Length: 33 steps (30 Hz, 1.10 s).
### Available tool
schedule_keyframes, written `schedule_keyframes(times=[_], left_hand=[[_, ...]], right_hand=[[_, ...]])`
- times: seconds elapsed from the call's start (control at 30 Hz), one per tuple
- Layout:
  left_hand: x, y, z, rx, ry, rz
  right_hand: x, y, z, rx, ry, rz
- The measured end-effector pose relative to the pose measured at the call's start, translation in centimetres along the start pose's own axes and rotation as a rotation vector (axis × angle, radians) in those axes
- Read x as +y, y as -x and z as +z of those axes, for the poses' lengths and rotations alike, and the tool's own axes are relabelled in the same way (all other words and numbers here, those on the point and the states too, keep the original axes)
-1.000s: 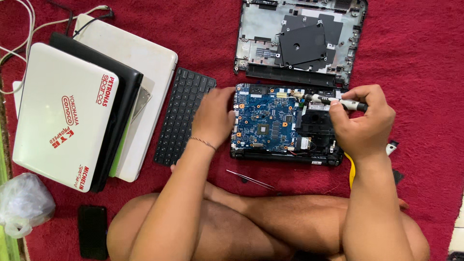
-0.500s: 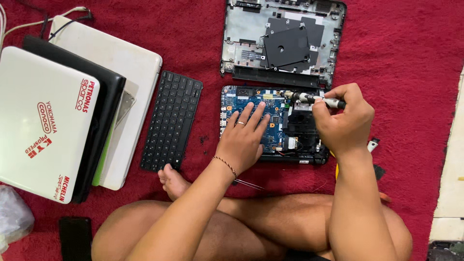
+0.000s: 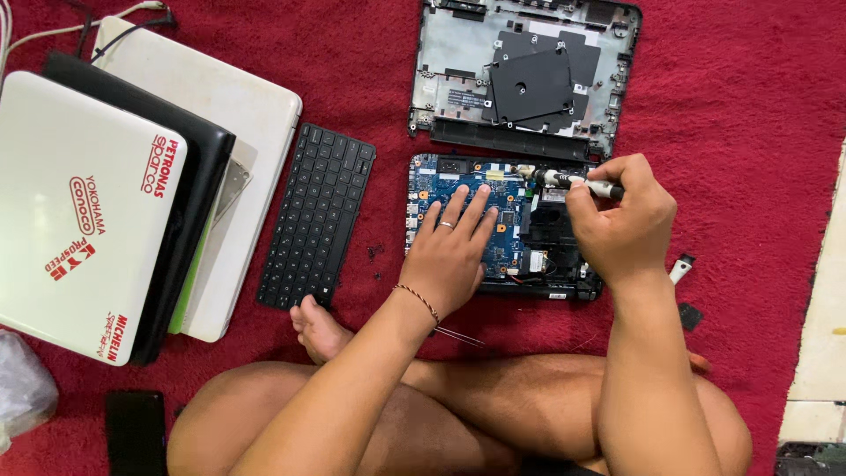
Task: The person is repairing a disassembled laptop while sitting on the floor. They use tweezers to adjust small components on the motherboard and a screwdriver to tighten screws, then place a metal shield over the board.
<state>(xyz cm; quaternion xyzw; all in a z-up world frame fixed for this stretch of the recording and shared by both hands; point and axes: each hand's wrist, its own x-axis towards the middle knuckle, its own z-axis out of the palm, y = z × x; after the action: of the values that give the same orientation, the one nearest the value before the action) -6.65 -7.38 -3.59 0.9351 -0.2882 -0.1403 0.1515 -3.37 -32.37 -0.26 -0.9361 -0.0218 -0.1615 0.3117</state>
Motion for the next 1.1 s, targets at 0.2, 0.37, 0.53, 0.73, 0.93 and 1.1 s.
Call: schedule_keyframes(times=[0.2,0.37,0.53,0.73,0.93,1.1], left_hand=[[0.1,-0.1,0.1,-0.017,0.008,-0.014],[-0.1,-0.3,1.0,-0.033,0.028,-0.021],[0.1,-0.4,0.8,-0.040,0.006,-0.034],[-0.5,-0.7,1.5,-0.003,-0.014,-0.028],[-3.1,-2.1,-0.3,-0.129,0.194,0.014],[-6.9,-1.5,-4.1,0.231,0.492,0.000]], right_hand=[[0.3,0.2,0.2,0.010,0.004,-0.004],[-1.2,-0.6,-0.3,-0.059,0.041,-0.090],[-3.9,-1.3,-1.2,-0.149,0.201,-0.141],[-7.8,-5.4,-2.6,-0.548,0.752,-0.060],[-11.0,-10.2,-2.1,-0.828,0.842,-0.042],[-11.9,-11.1,-1.7,-0.868,0.923,-0.053]])
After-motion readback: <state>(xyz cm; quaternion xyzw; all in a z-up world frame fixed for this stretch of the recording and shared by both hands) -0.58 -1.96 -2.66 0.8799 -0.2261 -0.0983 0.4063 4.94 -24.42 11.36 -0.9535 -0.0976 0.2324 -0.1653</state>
